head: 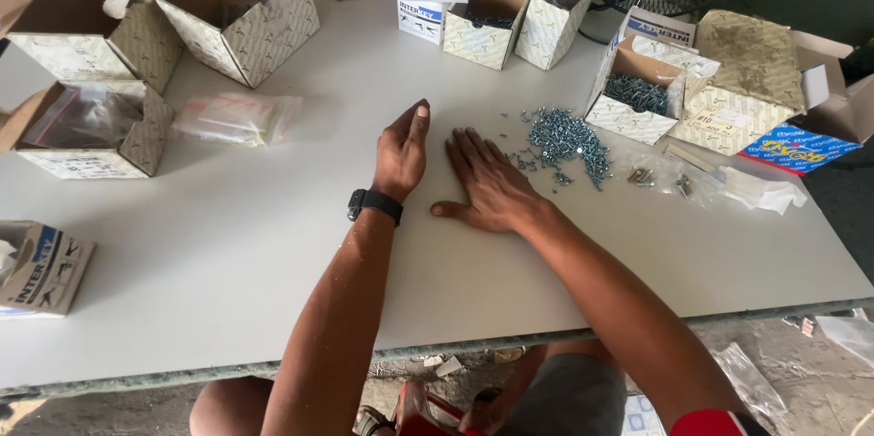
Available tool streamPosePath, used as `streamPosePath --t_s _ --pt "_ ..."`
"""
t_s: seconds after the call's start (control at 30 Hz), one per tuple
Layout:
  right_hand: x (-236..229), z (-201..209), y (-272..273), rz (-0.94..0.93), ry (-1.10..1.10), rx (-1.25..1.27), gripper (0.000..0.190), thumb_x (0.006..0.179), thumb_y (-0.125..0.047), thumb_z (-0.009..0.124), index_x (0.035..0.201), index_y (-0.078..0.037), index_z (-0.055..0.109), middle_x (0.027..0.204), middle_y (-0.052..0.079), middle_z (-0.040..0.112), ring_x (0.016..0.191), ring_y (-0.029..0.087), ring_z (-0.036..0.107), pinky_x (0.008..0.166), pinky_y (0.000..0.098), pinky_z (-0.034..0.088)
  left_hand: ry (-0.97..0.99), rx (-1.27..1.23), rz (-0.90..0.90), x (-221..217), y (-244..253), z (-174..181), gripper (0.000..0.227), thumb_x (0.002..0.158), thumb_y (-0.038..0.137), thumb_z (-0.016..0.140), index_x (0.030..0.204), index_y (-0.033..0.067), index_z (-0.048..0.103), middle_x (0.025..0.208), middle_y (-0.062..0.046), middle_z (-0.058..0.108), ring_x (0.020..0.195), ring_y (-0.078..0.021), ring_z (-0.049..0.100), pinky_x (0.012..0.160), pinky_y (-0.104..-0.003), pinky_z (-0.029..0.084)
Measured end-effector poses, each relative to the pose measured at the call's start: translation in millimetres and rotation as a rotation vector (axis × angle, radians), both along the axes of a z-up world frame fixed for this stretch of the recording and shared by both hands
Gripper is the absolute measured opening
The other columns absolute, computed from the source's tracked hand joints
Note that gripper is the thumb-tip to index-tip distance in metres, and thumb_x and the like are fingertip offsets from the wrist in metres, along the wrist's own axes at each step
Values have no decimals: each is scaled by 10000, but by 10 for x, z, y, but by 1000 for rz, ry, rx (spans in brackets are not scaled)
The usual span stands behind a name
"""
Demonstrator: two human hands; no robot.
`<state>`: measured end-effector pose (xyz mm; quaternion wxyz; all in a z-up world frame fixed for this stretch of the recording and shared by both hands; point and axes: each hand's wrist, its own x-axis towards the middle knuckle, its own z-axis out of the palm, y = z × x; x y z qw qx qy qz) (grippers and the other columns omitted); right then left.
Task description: The person gathers a pile of small screws on a white table and places them into a small clear plastic bag. The person then seals the bag and places it into a cardboard box.
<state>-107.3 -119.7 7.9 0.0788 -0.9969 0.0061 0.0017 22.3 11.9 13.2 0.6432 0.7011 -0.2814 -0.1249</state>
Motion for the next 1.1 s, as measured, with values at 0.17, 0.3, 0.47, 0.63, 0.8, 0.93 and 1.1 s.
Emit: streamPosePath --t_s 0.17,0.3,0.47,0.63,0.8,0.93,1.1 --pt "110 -66 -7 32 -82 17 1205 868 -860 479 1603 65 245 1645 334 229 1534 512 217 1248 623 218 32 -85 -67 -1 22 73 613 1082 495 376 1400 20 598 1397 -246 599 1381 -415 487 1190 -550 356" --pt "35 18 -72 34 -169 94 1039 940 -700 575 1640 -13 230 1661 318 193 1520 521 197 1222 645 186 150 -178 -91 -30 0 167 652 1081 487 342 1391 -31 587 1401 -304 572 1390 -456 444 1178 -557 355" --pt "62 110 -588 19 -345 86 612 1024 -404 525 1502 -23 485 1560 275 406 1425 454 423 1142 589 372 -5 -117 -133 58 -33 211 530 1085 363 395 1392 -28 581 1377 -319 588 1339 -489 501 1130 -586 407" --pt "40 -62 -903 -26 -478 7 367 1035 -179 547 1371 -57 630 1466 173 554 1331 354 573 1073 458 500 -244 -60 -150 139 -133 47 361 1036 144 548 1354 -11 619 1336 -275 636 1285 -465 568 1069 -579 468" --pt "-32 82 -570 -31 -410 127 323 999 -125 634 1294 -2 683 1305 275 648 1217 465 631 982 538 540 -284 -89 -113 67 -47 8 296 1021 81 561 1274 -34 664 1234 -297 678 1165 -490 638 938 -565 561" --pt "14 -2 -644 -13 -323 181 311 1000 -44 575 1278 -62 713 1250 207 692 1187 398 662 989 488 553 -246 -89 -98 129 -161 -107 303 1000 13 550 1274 -50 663 1231 -296 681 1119 -479 668 895 -515 589" --pt "133 -224 -728 -29 -373 213 296 961 -55 661 1232 -135 752 1195 110 725 1167 343 657 971 461 564 -321 29 -108 159 -246 -288 286 928 9 666 1208 27 722 1148 -209 724 914 -335 757 657 -376 629"
